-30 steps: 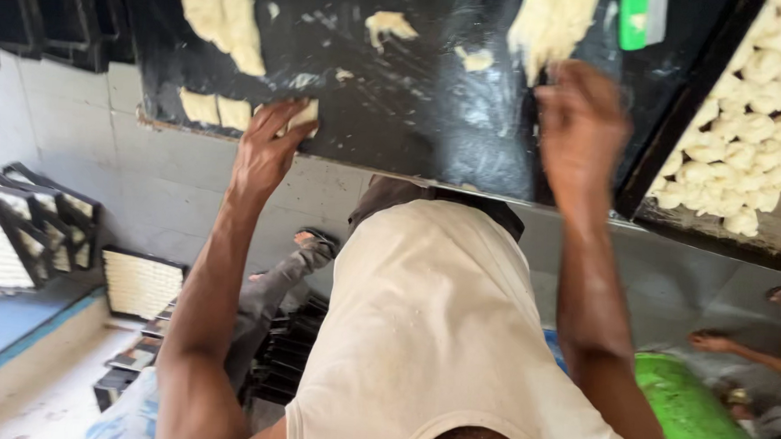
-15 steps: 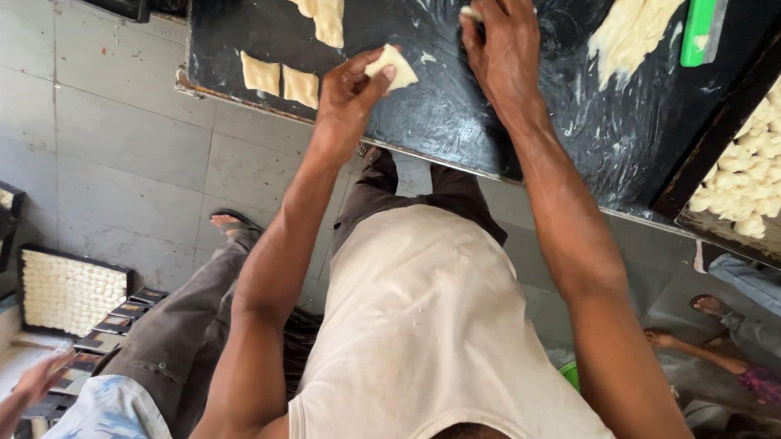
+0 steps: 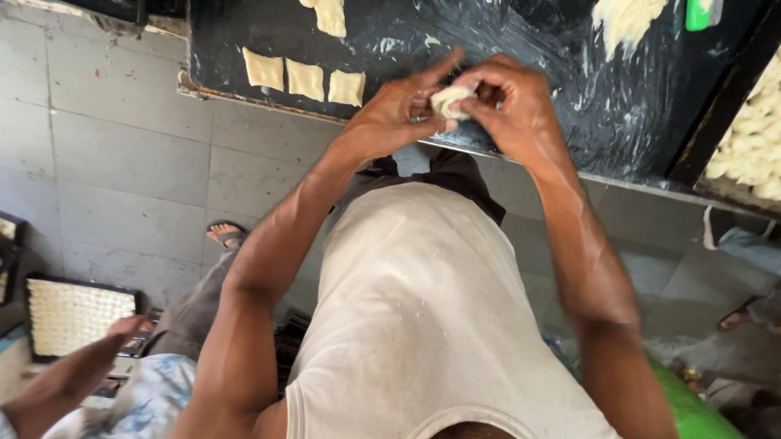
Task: The person shapes and rolls pieces of dough by hand, then places the formed pieces onto a tray.
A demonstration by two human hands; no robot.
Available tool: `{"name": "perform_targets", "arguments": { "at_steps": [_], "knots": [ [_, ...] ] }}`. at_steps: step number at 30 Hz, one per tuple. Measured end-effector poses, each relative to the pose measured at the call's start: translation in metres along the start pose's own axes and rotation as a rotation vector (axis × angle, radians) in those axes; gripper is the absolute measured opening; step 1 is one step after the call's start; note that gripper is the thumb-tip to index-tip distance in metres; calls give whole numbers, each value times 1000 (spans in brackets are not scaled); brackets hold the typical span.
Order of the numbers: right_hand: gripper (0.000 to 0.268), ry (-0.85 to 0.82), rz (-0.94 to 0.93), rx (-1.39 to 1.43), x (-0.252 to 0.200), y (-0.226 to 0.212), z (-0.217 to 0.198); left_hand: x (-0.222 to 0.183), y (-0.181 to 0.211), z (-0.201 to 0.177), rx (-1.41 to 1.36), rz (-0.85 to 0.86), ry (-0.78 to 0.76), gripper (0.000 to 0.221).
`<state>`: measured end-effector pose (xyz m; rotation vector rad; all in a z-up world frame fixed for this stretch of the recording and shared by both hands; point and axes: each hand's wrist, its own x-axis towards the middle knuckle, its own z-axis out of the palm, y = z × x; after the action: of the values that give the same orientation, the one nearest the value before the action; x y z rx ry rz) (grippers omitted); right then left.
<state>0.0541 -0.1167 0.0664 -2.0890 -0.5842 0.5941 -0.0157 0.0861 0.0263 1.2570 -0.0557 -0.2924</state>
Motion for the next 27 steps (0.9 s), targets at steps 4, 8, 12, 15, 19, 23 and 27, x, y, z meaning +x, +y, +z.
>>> {"name": "perform_targets", "arguments": {
  "at_steps": [4,8,12,15,19,23,27],
  "knots": [
    [28,116,-275,-537,-35,-4,12,8,-11,7,122,-163,28,36],
    [30,250,-442,-692,-44,-3,22,9,-24,2,-371,-240,-13,41],
    [30,421,-264,-149,-54,13,5,-2,-35,23,-195,17,-78,35],
    [49,163,176,818,-50,22,-17,13,-23,40,-94,-41,-55,32],
    [25,264,99,633,-52,32,-24,32,-6,57,222,152,34,41],
    [24,-123,208,367,-62,47,-65,52,-3,61,684,32,37,31],
    [24,-372,-466,856,-68,48,-131,78,-6,74,678,-32,3,20]
  ]
}}
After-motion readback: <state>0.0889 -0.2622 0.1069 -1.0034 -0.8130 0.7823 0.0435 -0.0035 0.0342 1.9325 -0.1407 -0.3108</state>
